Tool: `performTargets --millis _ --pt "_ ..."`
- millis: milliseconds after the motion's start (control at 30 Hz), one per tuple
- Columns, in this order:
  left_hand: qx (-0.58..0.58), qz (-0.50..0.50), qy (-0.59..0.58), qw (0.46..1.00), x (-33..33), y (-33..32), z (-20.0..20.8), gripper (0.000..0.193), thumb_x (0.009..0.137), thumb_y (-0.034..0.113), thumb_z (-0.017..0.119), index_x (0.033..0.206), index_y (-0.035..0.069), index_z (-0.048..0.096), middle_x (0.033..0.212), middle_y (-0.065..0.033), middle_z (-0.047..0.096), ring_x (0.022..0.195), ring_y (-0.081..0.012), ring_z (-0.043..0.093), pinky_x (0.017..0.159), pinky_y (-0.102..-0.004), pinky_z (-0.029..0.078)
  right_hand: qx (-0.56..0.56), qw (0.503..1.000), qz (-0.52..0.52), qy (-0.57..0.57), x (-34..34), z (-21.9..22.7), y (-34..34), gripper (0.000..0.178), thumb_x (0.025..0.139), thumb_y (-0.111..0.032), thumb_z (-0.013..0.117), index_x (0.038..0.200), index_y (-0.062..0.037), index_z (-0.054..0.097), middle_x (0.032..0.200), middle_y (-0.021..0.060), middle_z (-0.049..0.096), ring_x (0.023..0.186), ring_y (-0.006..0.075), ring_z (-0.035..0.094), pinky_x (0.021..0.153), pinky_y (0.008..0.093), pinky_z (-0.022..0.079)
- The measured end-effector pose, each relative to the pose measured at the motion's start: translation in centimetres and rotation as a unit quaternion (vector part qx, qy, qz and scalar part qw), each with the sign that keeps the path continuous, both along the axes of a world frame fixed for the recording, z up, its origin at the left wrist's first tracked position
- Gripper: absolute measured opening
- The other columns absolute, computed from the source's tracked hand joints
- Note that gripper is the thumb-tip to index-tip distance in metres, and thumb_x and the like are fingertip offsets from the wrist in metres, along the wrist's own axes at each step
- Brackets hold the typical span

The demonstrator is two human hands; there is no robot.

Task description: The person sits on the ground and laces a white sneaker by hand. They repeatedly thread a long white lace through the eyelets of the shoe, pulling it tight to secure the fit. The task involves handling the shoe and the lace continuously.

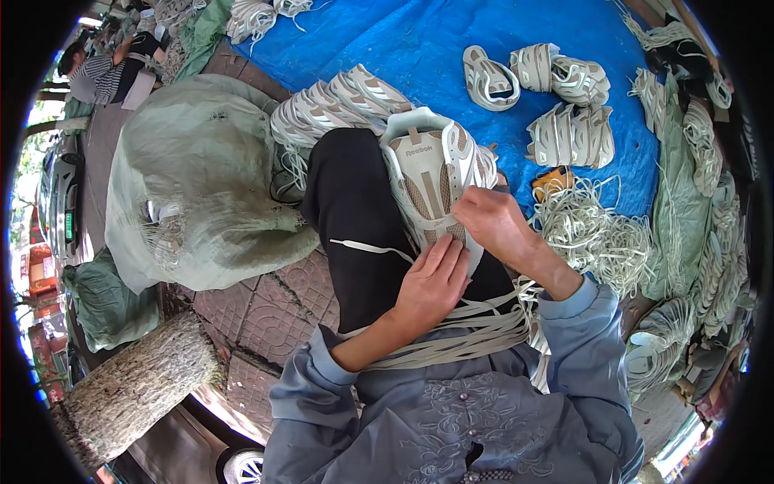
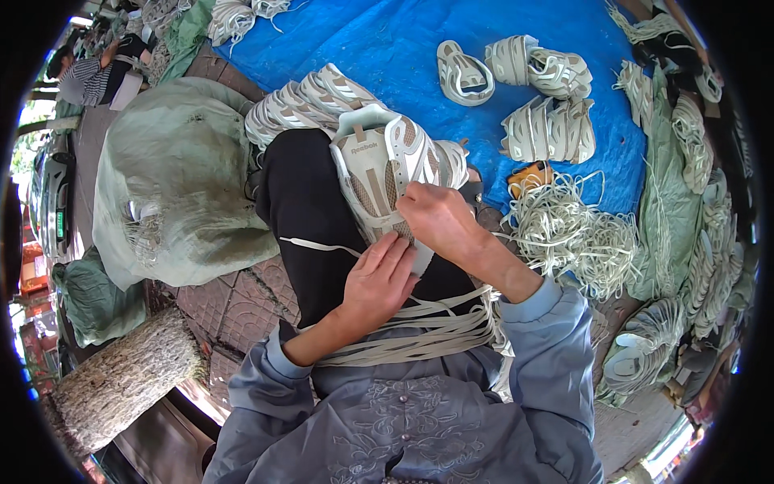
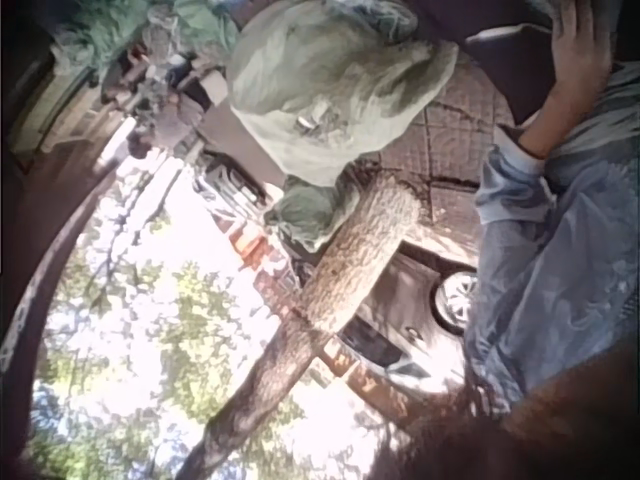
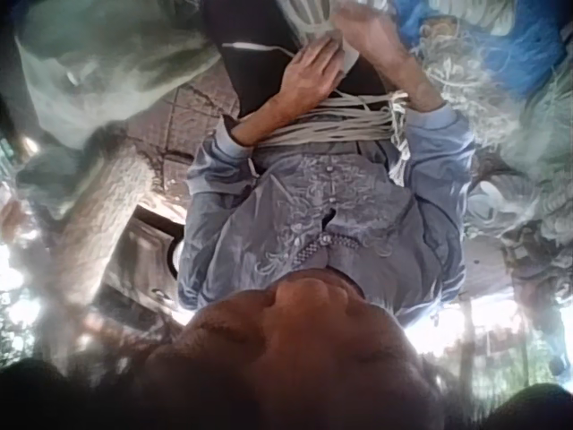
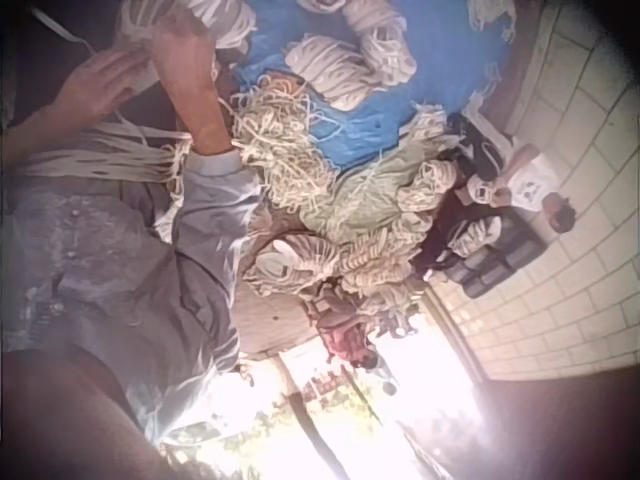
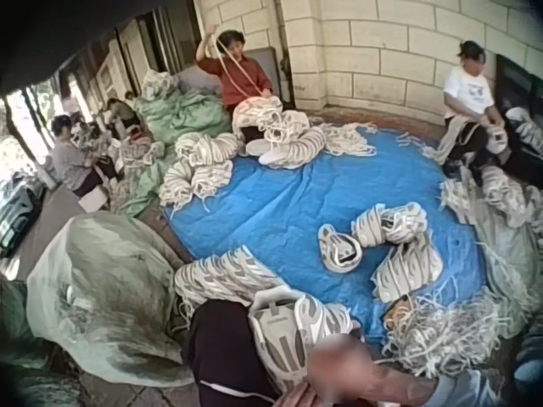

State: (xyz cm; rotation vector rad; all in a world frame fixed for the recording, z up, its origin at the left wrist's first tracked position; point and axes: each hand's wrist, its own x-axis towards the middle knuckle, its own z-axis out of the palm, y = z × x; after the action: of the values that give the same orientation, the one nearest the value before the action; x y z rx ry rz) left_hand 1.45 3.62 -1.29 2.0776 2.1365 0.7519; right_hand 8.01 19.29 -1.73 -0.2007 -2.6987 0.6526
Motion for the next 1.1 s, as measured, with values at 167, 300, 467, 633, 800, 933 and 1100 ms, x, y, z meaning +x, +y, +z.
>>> performTargets --millis 167,300,467,633,800,933,1100 --pt "0.021 0.012 0.019 1.0 0.1 -0.1 -0.7 0.037 0.067 0.015 0.06 0.098 -0.003 0.054 0.105 -0.0154 0.051 0.106 -0.0285 0.044 0.087 -0.0367 0.04 0.109 0.993 0.018 -0.042 -0.9 0.4 -0.3 0.01 0.057 -0.005 0.057 0.062 -0.0052 0.049 0.062 0.0059 0.045 0.057 0.0186 0.056 0.047 0.0281 0.047" --pt "0.027 0.023 0.019 0.999 0.2 0.0 -1.1 0.041 0.065 0.015 0.063 0.101 -0.002 0.055 0.107 -0.0148 0.051 0.107 -0.0274 0.044 0.087 -0.036 0.04 0.169 0.983 0.018 -0.076 -1.4 0.7 -0.7 0.008 0.058 -0.009 0.058 0.063 -0.0054 0.052 0.062 0.0056 0.047 0.056 0.0174 0.057 0.046 0.0272 0.048" --pt "0.033 0.026 0.013 0.999 0.2 0.0 -1.3 0.04 0.065 0.014 0.062 0.1 -0.002 0.055 0.105 -0.015 0.052 0.107 -0.0274 0.045 0.087 -0.0361 0.04 0.175 0.978 0.029 -0.106 -2.0 0.8 -0.8 0.007 0.06 -0.009 0.057 0.064 -0.0049 0.053 0.064 0.0065 0.049 0.056 0.0182 0.058 0.046 0.0278 0.049" --pt "0.026 0.021 0.012 0.999 0.2 0.2 -1.4 0.038 0.065 0.014 0.062 0.099 -0.001 0.056 0.106 -0.0142 0.052 0.107 -0.0273 0.045 0.086 -0.0362 0.04 0.092 0.989 0.053 -0.098 -2.0 0.9 0.5 0.007 0.06 -0.007 0.058 0.064 -0.0036 0.053 0.065 0.008 0.05 0.057 0.0202 0.059 0.049 0.0285 0.049" --pt "0.036 0.022 0.017 0.999 0.1 0.4 -1.4 0.037 0.066 0.015 0.061 0.098 -0.001 0.056 0.105 -0.0138 0.053 0.106 -0.0269 0.046 0.087 -0.0357 0.04 0.119 0.985 0.052 -0.114 -1.8 0.6 0.2 0.007 0.06 -0.007 0.058 0.065 -0.0032 0.054 0.065 0.0094 0.05 0.057 0.0225 0.059 0.048 0.0302 0.049" --pt "0.037 0.024 0.013 0.999 0.1 0.4 -1.4 0.035 0.065 0.014 0.062 0.096 -0.001 0.056 0.102 -0.0132 0.053 0.104 -0.0265 0.047 0.086 -0.0347 0.041 0.093 0.987 0.049 -0.124 -2.2 -0.1 0.2 0.008 0.061 -0.007 0.058 0.065 -0.0024 0.054 0.064 0.0099 0.05 0.057 0.0232 0.059 0.049 0.0302 0.049" --pt "0.039 0.032 -0.013 0.999 0.1 0.1 -1.2 0.034 0.064 0.012 0.062 0.095 -0.001 0.056 0.101 -0.0127 0.054 0.103 -0.0257 0.048 0.085 -0.034 0.042 -0.157 0.975 0.053 -0.145 -2.8 -0.9 1.2 0.004 0.062 -0.008 0.058 0.065 -0.0065 0.056 0.065 0.0078 0.051 0.057 0.0233 0.058 0.054 0.0303 0.048"
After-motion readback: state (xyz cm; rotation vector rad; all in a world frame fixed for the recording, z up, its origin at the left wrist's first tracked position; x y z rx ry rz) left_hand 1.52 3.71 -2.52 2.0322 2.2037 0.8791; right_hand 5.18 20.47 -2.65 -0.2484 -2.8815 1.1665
